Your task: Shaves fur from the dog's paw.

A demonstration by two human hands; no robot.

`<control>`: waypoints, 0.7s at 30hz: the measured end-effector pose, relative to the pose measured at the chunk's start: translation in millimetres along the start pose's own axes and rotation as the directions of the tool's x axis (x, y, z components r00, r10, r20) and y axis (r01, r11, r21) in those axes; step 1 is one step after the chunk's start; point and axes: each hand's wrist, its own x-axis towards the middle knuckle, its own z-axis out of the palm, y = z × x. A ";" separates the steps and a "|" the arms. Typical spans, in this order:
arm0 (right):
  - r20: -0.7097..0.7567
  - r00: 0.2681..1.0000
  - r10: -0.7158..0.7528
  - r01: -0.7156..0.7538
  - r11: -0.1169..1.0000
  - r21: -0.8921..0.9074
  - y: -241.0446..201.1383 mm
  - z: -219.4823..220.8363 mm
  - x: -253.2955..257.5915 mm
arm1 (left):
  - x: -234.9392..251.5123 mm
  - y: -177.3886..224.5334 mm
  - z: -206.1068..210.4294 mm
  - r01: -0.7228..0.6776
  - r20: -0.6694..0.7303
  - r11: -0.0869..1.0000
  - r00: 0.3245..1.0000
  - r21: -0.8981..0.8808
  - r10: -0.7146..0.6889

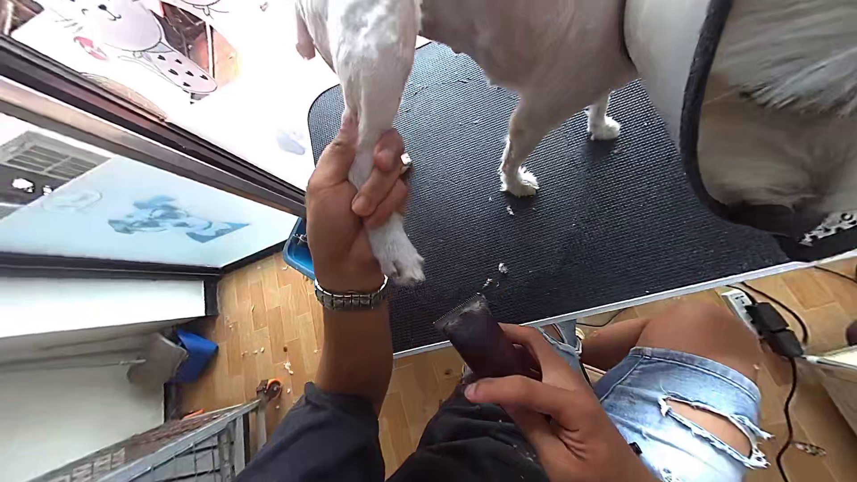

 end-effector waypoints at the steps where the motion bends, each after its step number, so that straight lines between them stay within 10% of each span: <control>1: 0.003 1.000 -0.028 0.028 0.999 -0.033 1.0 -0.3 -1.3 | -8.5 2.6 0.0 0.007 -0.012 0.999 1.000 0.031 -0.007; 13: -0.018 0.993 -0.114 0.113 0.993 -0.022 32.3 -38.2 -51.4 | -99.1 -19.6 46.1 -0.042 0.009 0.999 0.999 0.009 0.042; 21: -0.396 0.900 -0.183 0.139 0.981 -0.136 41.5 -33.8 -41.6 | -78.8 -65.9 49.1 -0.079 0.003 0.997 0.997 -0.015 0.079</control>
